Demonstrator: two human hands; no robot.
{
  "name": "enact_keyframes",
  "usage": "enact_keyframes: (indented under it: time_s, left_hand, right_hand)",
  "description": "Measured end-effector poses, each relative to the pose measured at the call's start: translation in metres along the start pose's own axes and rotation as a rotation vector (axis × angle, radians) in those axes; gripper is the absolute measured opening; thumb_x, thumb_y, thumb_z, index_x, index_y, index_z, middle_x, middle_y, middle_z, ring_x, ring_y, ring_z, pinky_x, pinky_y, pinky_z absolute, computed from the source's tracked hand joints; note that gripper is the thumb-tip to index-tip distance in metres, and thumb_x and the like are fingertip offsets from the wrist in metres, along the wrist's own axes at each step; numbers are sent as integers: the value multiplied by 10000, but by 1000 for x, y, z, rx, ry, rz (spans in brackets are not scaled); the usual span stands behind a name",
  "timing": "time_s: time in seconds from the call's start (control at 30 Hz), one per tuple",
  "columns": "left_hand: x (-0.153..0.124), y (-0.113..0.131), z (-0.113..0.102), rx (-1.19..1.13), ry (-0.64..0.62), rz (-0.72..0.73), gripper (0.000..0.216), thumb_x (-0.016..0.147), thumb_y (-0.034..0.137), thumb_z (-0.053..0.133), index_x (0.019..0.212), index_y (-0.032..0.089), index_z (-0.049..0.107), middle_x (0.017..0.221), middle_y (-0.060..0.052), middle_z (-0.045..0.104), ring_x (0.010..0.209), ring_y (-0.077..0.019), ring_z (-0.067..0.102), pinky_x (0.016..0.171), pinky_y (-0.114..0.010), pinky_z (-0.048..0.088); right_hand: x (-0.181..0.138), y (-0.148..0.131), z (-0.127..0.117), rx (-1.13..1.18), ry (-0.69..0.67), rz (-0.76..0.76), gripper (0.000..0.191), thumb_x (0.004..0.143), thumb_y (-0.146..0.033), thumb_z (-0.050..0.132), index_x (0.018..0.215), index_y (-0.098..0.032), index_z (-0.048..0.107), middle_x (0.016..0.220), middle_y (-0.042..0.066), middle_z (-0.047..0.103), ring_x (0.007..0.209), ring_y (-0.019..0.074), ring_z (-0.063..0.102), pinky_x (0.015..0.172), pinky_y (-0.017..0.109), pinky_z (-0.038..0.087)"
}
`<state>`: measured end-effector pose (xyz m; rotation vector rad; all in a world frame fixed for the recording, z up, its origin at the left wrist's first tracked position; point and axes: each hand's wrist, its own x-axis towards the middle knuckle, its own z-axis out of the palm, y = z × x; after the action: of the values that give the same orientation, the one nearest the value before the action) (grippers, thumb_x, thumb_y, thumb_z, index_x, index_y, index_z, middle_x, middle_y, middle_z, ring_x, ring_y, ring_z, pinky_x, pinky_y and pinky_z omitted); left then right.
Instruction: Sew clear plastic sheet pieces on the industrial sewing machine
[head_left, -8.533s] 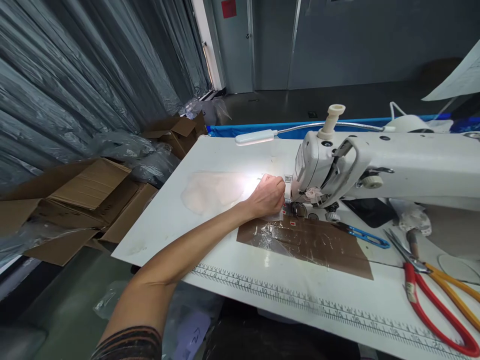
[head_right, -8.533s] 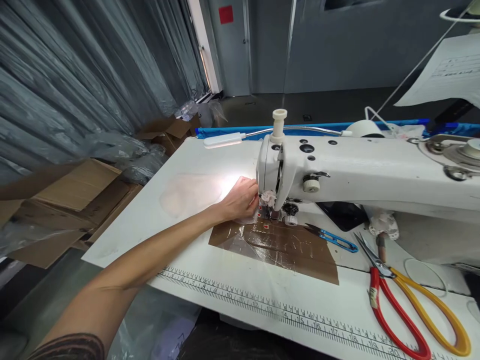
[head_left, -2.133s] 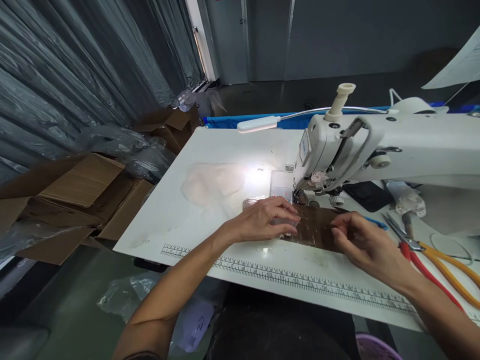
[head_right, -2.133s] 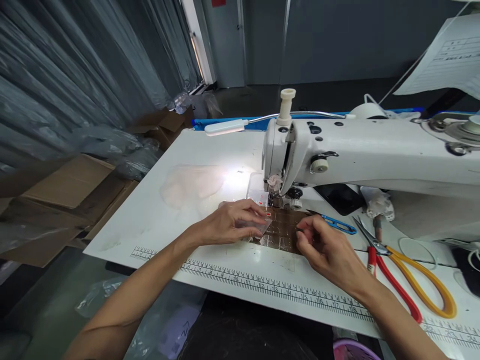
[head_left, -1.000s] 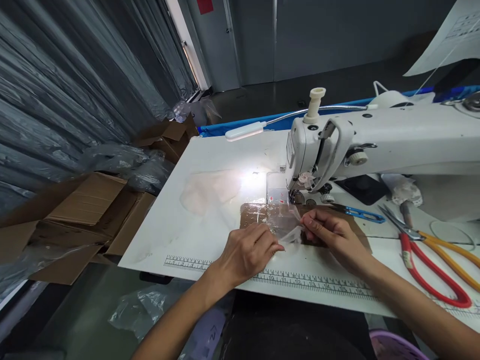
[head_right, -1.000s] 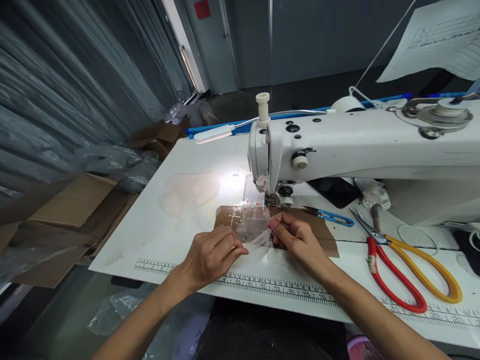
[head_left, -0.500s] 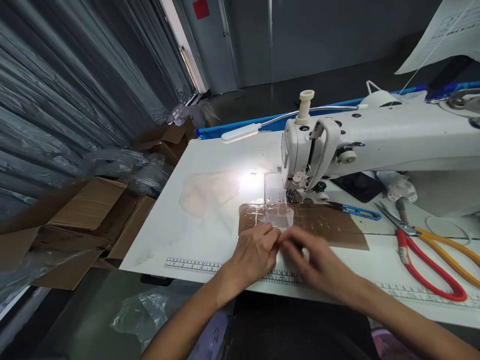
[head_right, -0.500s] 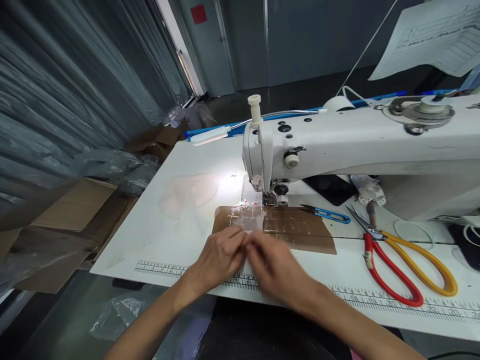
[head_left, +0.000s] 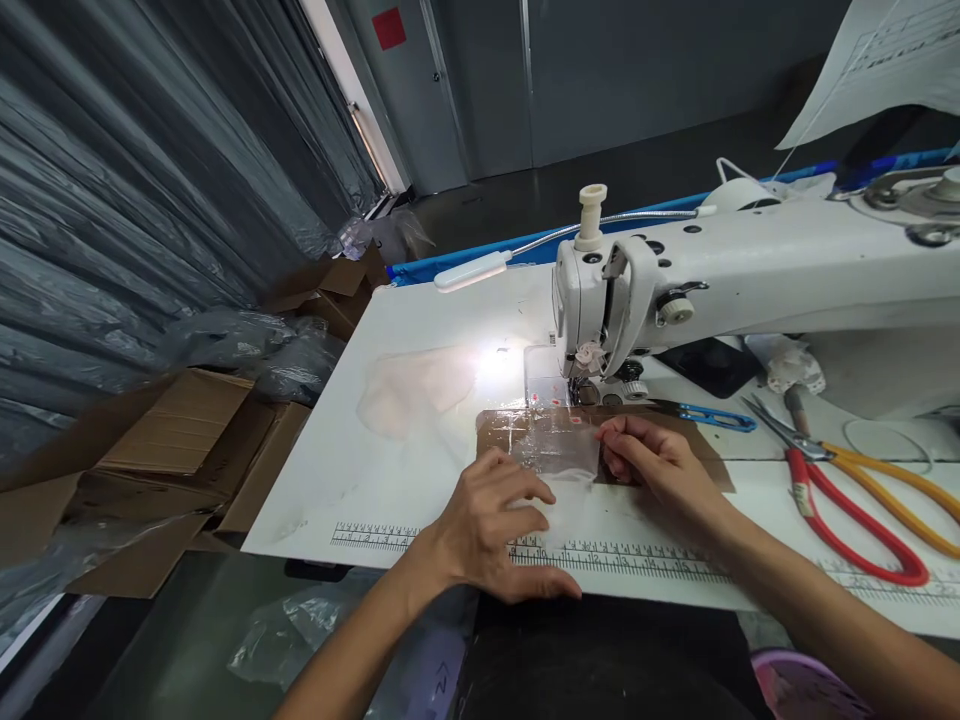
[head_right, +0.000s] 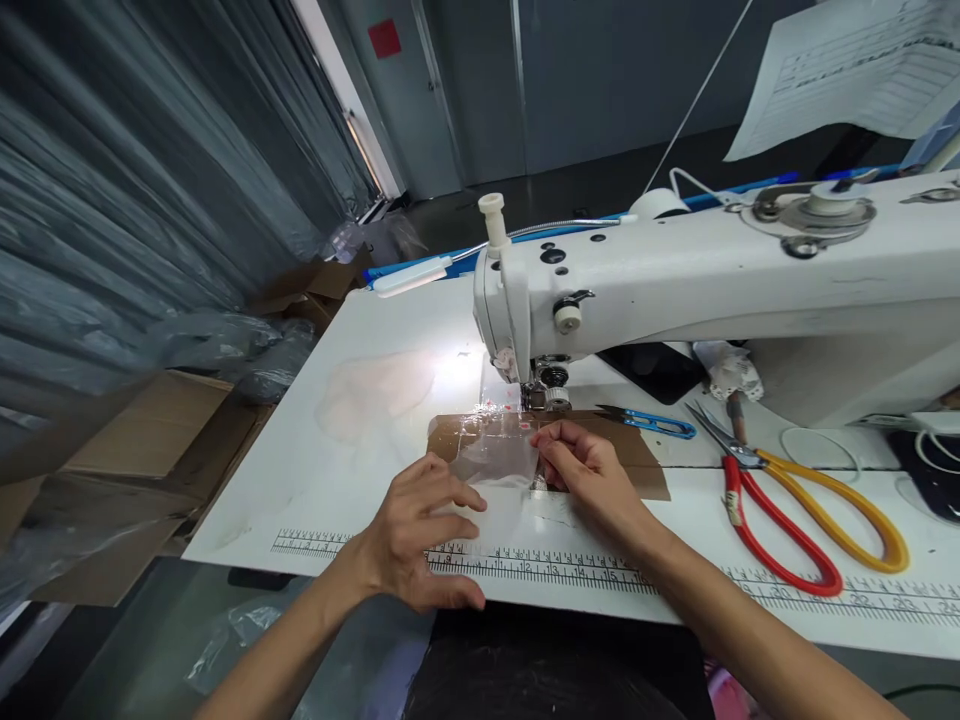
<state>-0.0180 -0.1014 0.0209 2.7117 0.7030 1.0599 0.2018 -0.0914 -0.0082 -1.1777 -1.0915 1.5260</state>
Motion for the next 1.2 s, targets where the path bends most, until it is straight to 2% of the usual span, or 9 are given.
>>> enact_keyframes:
  time_s: [0.13, 0.33, 0.43, 0.53, 0.63, 0.77, 0.97, 1.1, 1.2]
  left_hand:
    - [23, -7, 3, -68, -62, -215, 241, 918, 359, 553, 799, 154, 596, 850, -61, 663, 779, -148, 626, 681, -293, 524]
    - [31, -14, 33, 130, -413, -125, 206, 902, 337, 591, 901, 131, 601, 874, -60, 605, 752, -164, 598, 612, -278, 516]
    - [21, -8, 35, 239, -377, -186, 256, 972, 239, 438, 797, 128, 588, 800, -47, 577, 661, -139, 571, 564, -267, 494]
    - [16, 9, 16, 168, -387, -275, 425, 913, 474, 545, 1130, 109, 563, 998, -106, 607, 811, -200, 616, 634, -329, 548]
    - [24, 24, -8, 0, -486, -316, 925, 711, 725, 623, 1407, 178, 354, 1285, -163, 519, 1016, -276, 603, 744, -403, 572]
    - [37, 6, -13, 12, -360, -402, 417, 974, 446, 432, 1295, 184, 476, 1196, -106, 565, 1057, -224, 575, 820, -379, 548]
    - [35, -43, 22, 112, -367, -267, 200, 855, 322, 656, 982, 181, 596, 1175, -86, 567, 1031, -234, 568, 852, -425, 496]
    - [34, -50, 29, -22, -260, -237, 86, 922, 245, 545, 880, 172, 531, 945, -31, 643, 816, -147, 616, 710, -294, 499]
    - [33, -56, 28, -61, -221, -257, 69, 943, 237, 497, 907, 178, 497, 761, 26, 619, 625, -104, 577, 584, -229, 459]
  right_hand:
    - [-1, -4, 4, -96, -4, -50, 321, 844, -504, 593, 826, -184, 599, 578, -37, 454, 546, 112, 390, 535, 254, 314]
    - [-5, -4, -2, -128, -62, -138, 239, 854, -423, 612, 803, -190, 616, 630, -26, 489, 571, 101, 406, 537, 244, 341]
    - [-1, -11, -16, 103, 247, -160, 208, 800, -401, 670, 875, -215, 615, 623, -32, 471, 559, 107, 403, 502, 240, 328]
    - [3, -17, -24, 261, 493, -199, 211, 757, -385, 705, 848, -221, 609, 602, -38, 419, 559, 111, 391, 494, 240, 318]
    - [2, -17, -18, 233, 413, -178, 192, 763, -377, 699, 826, -215, 617, 602, -32, 423, 562, 115, 384, 500, 248, 310]
    - [-1, -9, -8, 196, 336, -168, 215, 782, -402, 688, 845, -208, 622, 606, -32, 431, 561, 112, 367, 519, 255, 309]
    - [-2, -4, -13, -15, 321, -123, 320, 800, -505, 631, 922, -214, 579, 651, -15, 475, 574, 136, 422, 519, 270, 338]
    - [2, -9, -7, -497, 30, -162, 466, 714, -464, 723, 1080, -214, 582, 812, 23, 597, 690, 172, 527, 596, 289, 396]
    - [9, -14, 0, -779, -96, -229, 231, 744, -422, 692, 824, -214, 629, 651, 2, 576, 574, 148, 468, 541, 285, 327]
